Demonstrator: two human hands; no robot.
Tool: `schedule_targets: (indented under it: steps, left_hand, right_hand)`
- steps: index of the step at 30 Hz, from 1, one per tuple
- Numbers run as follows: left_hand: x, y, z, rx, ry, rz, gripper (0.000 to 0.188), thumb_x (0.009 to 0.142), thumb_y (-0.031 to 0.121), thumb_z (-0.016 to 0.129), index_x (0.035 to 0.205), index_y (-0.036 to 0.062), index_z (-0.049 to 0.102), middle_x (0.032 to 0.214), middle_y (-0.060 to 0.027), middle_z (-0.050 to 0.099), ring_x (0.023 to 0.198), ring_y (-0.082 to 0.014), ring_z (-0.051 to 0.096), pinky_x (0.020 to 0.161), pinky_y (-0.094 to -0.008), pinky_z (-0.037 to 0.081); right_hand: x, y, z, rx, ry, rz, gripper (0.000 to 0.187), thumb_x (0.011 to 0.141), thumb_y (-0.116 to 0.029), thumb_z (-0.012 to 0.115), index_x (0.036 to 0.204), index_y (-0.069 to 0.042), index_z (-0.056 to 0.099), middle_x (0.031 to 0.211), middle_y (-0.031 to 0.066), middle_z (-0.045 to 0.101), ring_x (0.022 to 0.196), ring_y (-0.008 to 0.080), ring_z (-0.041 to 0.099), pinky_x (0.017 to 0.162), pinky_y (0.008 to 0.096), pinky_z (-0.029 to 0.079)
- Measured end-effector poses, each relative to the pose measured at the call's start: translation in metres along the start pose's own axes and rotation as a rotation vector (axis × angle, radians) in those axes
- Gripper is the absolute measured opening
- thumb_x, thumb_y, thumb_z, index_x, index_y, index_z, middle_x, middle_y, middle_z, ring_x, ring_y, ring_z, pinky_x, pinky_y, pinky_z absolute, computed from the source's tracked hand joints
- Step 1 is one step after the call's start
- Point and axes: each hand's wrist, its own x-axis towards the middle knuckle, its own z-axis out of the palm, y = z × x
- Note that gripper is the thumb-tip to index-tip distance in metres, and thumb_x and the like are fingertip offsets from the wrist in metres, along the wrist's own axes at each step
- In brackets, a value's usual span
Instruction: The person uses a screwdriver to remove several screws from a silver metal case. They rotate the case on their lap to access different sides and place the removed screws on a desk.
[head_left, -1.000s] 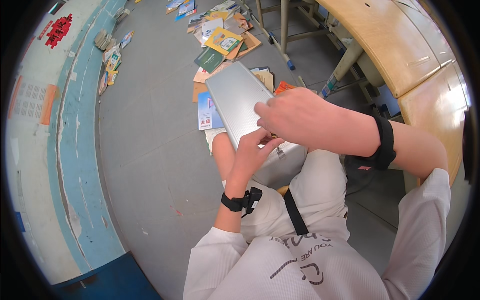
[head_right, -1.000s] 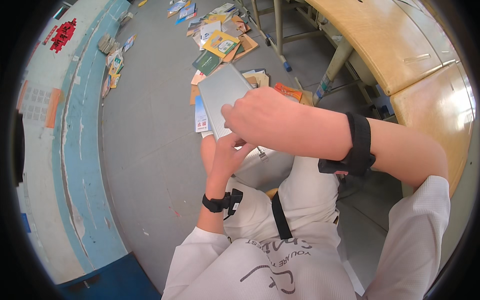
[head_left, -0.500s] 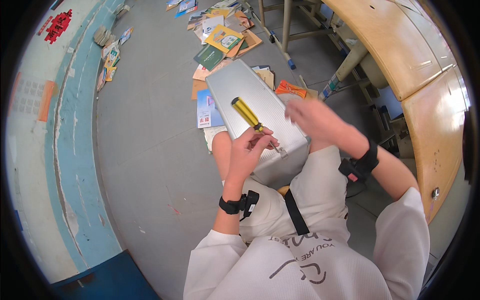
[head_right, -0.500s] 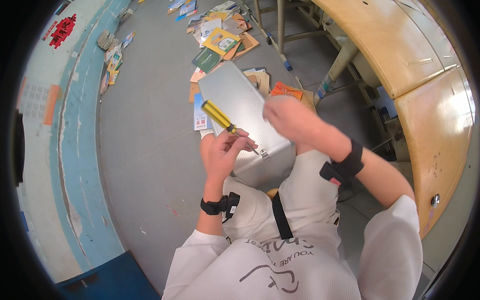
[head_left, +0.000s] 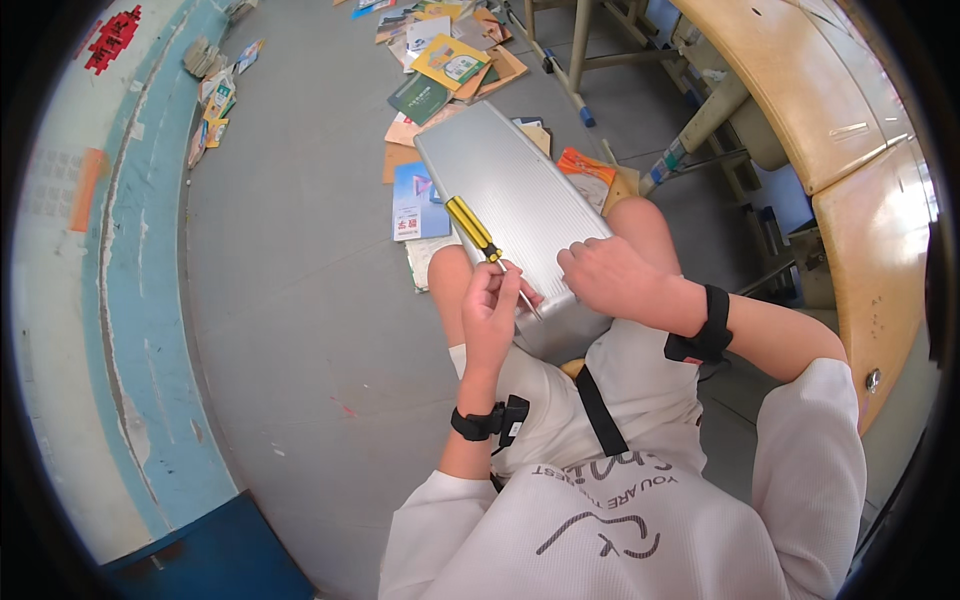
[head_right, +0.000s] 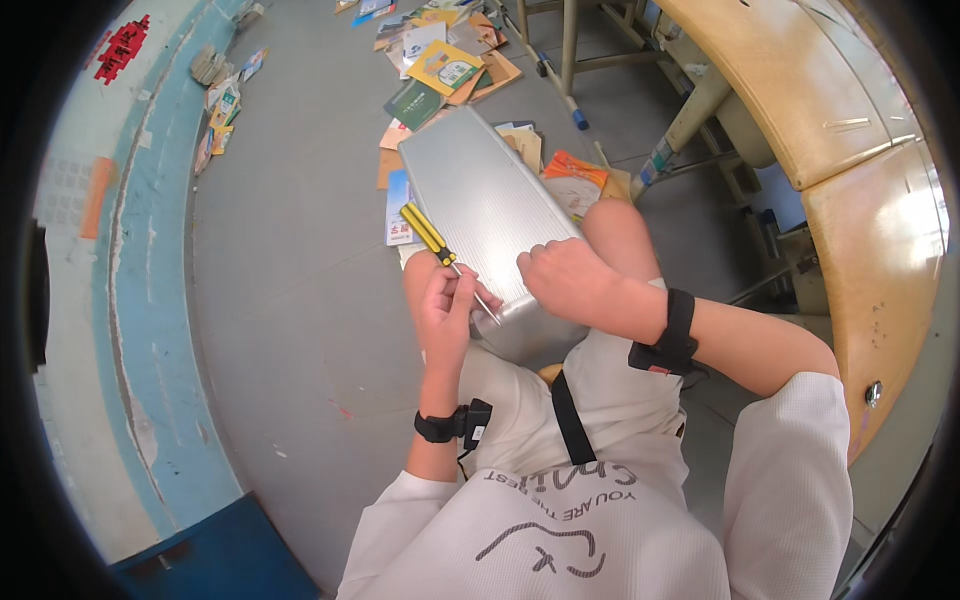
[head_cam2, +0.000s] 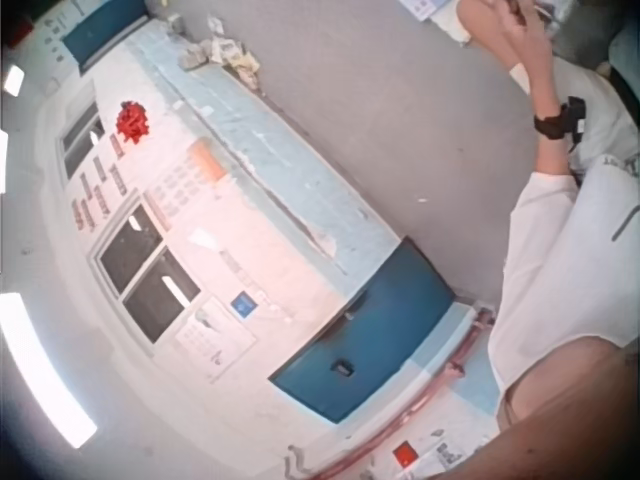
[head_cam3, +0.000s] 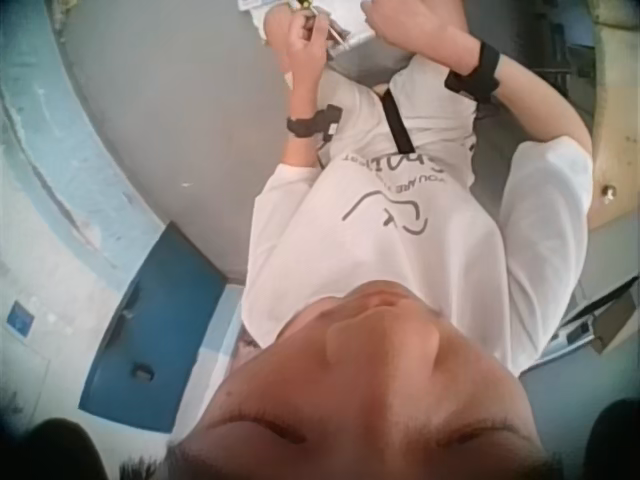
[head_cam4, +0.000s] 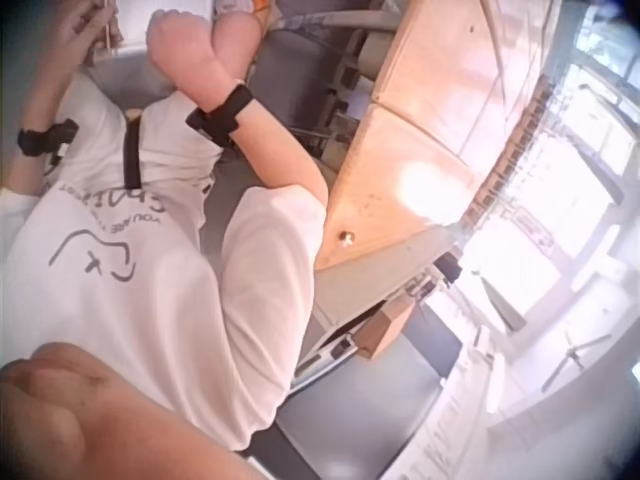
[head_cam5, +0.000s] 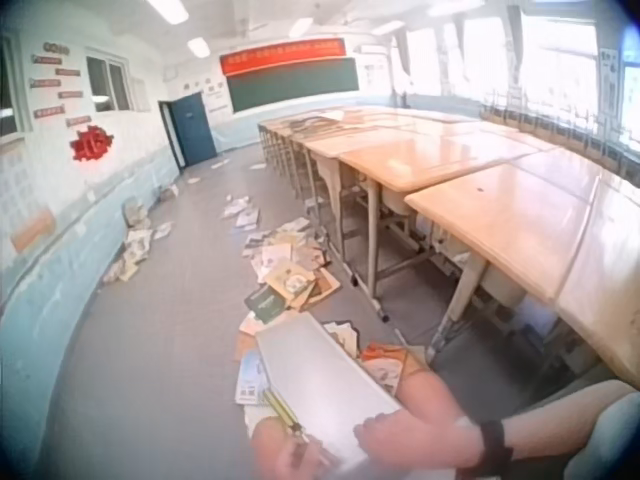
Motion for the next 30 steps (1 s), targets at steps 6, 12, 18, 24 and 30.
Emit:
schedule_targets:
  steps: [6,12,18,24,30]
  left_hand:
    - [-0.004,-0.007,0.019,0.068,-0.192,0.104,0.019,0.105,0.019,0.044,0.103,0.0007,0.049,0.091,-0.0149,0.070,0.094,-0.0198,0.065,0.089,-0.0326,0.048]
    - [-0.001,-0.020,0.020,0.512,-0.259,0.220,0.023,0.102,0.017,0.045,0.105,-0.0026,0.057,0.104,-0.0113,0.073,0.098,-0.0282,0.059,0.091,-0.0397,0.042]
    - [-0.012,-0.011,0.013,0.535,-0.192,0.255,0.017,0.101,0.011,0.041,0.100,-0.0014,0.051,0.101,-0.0133,0.074,0.110,-0.0252,0.060,0.098,-0.0364,0.040]
    - [-0.008,-0.024,0.014,0.584,-0.210,0.329,0.018,0.102,0.012,0.038,0.103,-0.0012,0.050,0.100,-0.0142,0.074,0.111,-0.0257,0.060,0.098,-0.0363,0.040]
    - [-0.014,-0.021,0.024,0.504,-0.219,0.281,0.020,0.103,0.013,0.037,0.104,-0.0020,0.050,0.101,-0.0157,0.073,0.113,-0.0257,0.060,0.101,-0.0378,0.039]
  right_hand:
    - [-0.018,0.018,-0.005,0.037,-0.018,0.027,0.009,0.084,-0.012,0.061,0.086,-0.003,0.059,0.072,0.0104,0.062,0.070,0.0284,0.066,0.062,0.0390,0.053]
    - [-0.081,-0.007,-0.054,0.365,0.412,0.444,0.012,0.085,-0.014,0.063,0.093,-0.005,0.059,0.073,0.0178,0.063,0.069,0.0355,0.065,0.062,0.0445,0.052]
    - [-0.190,-0.022,-0.136,0.232,0.715,0.942,0.011,0.087,-0.013,0.065,0.090,-0.003,0.061,0.073,0.0112,0.063,0.065,0.0226,0.063,0.061,0.0317,0.049]
    - [-0.303,0.020,-0.158,-0.117,0.586,1.451,0.018,0.088,-0.021,0.061,0.091,-0.003,0.062,0.077,0.0139,0.066,0.075,0.0317,0.066,0.069,0.0412,0.051]
    - [-0.331,0.030,-0.149,-0.151,0.544,1.529,0.016,0.089,-0.020,0.060,0.093,-0.005,0.063,0.076,0.0140,0.065,0.075,0.0313,0.066,0.067,0.0408,0.051]
